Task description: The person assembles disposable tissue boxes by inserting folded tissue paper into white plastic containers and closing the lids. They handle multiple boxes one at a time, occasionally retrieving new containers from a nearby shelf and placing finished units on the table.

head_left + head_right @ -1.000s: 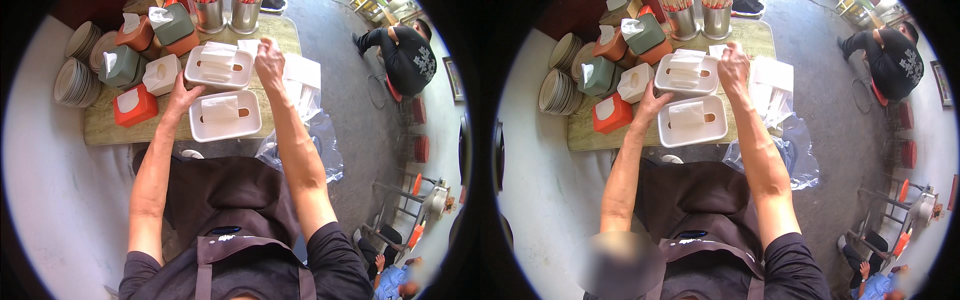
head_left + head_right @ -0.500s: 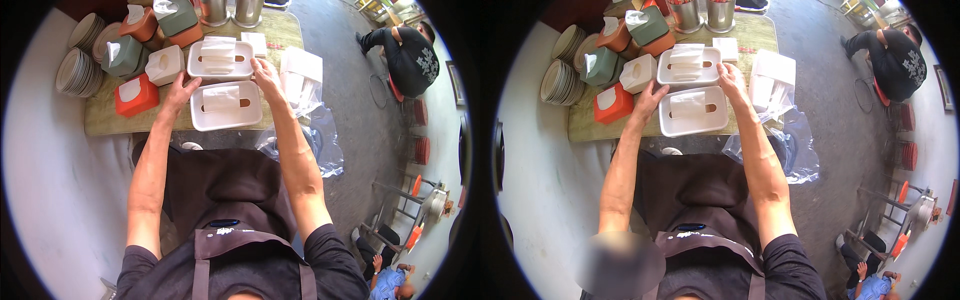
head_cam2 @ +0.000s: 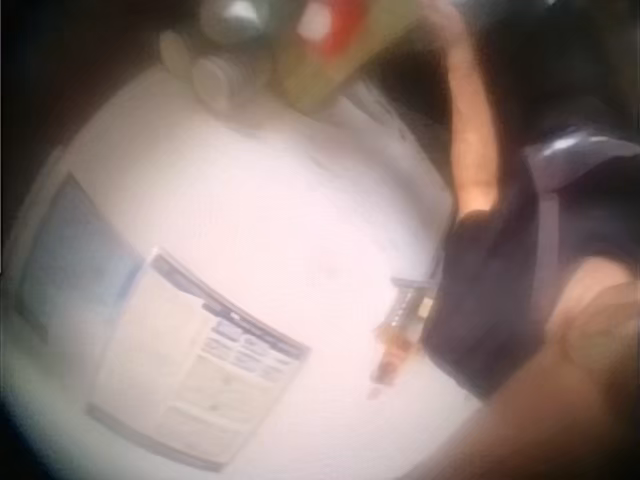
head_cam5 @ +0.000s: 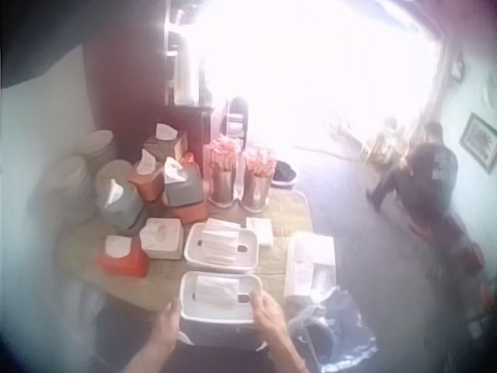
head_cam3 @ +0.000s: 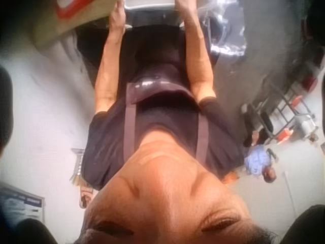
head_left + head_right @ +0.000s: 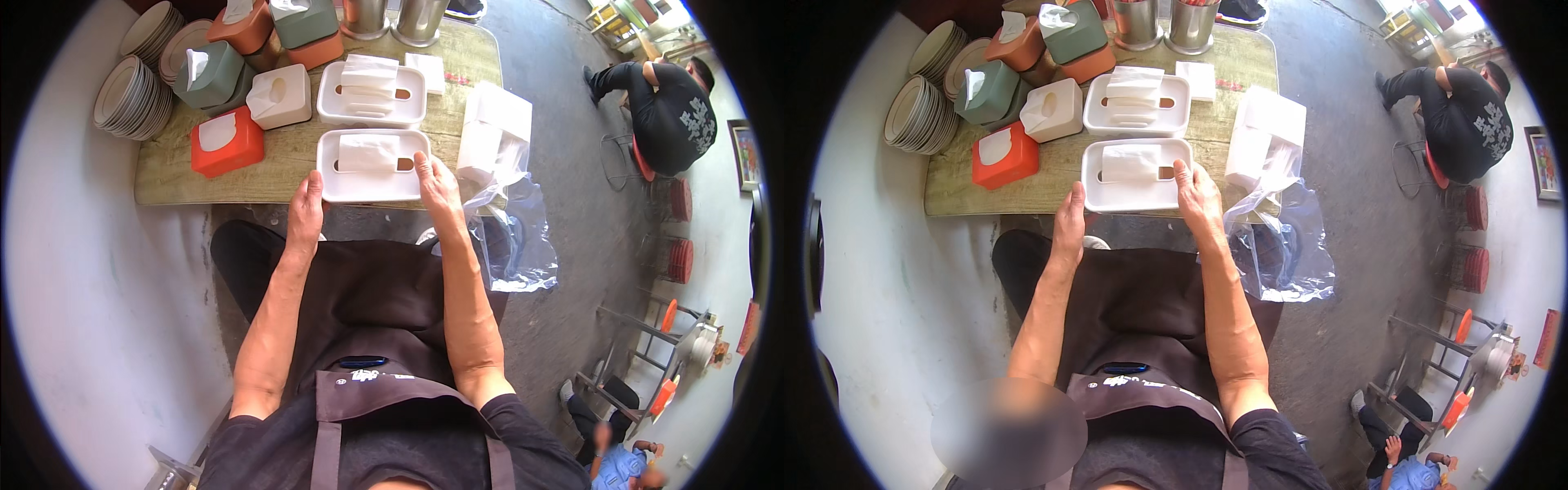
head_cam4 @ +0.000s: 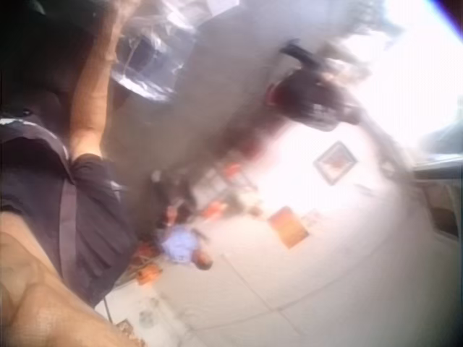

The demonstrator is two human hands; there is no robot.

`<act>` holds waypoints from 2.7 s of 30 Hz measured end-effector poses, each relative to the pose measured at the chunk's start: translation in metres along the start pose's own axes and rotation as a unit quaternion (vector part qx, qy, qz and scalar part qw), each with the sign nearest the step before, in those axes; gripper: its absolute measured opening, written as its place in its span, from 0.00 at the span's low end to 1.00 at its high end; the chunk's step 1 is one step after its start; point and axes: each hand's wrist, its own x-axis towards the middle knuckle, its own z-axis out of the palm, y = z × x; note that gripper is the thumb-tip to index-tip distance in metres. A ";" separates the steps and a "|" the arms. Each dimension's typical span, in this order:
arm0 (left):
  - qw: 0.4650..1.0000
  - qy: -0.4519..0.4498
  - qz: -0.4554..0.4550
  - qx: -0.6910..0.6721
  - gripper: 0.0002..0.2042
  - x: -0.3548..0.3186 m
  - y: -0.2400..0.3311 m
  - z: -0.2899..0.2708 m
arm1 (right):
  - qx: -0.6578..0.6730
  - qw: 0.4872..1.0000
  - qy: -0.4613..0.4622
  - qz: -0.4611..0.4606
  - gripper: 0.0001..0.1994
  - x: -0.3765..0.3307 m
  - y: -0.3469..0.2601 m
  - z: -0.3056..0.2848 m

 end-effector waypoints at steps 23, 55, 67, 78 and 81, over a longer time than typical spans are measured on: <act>0.986 0.035 0.010 -0.160 0.24 0.042 -0.022 -0.012 | 0.294 0.955 0.011 0.035 0.18 -0.003 0.040 0.022; 0.993 0.035 0.102 -0.037 0.17 0.041 -0.045 -0.021 | 0.071 0.976 0.135 -0.155 0.17 -0.017 0.055 0.039; 0.993 0.055 0.103 -0.023 0.16 0.042 -0.044 -0.020 | 0.074 0.979 0.124 -0.142 0.17 -0.018 0.053 0.038; 0.994 0.046 0.089 -0.038 0.17 0.040 -0.041 -0.020 | 0.085 0.979 0.113 -0.146 0.17 -0.017 0.051 0.035; 0.995 0.037 0.067 -0.068 0.17 0.040 -0.038 -0.019 | 0.175 0.975 0.079 -0.108 0.16 -0.013 0.059 0.034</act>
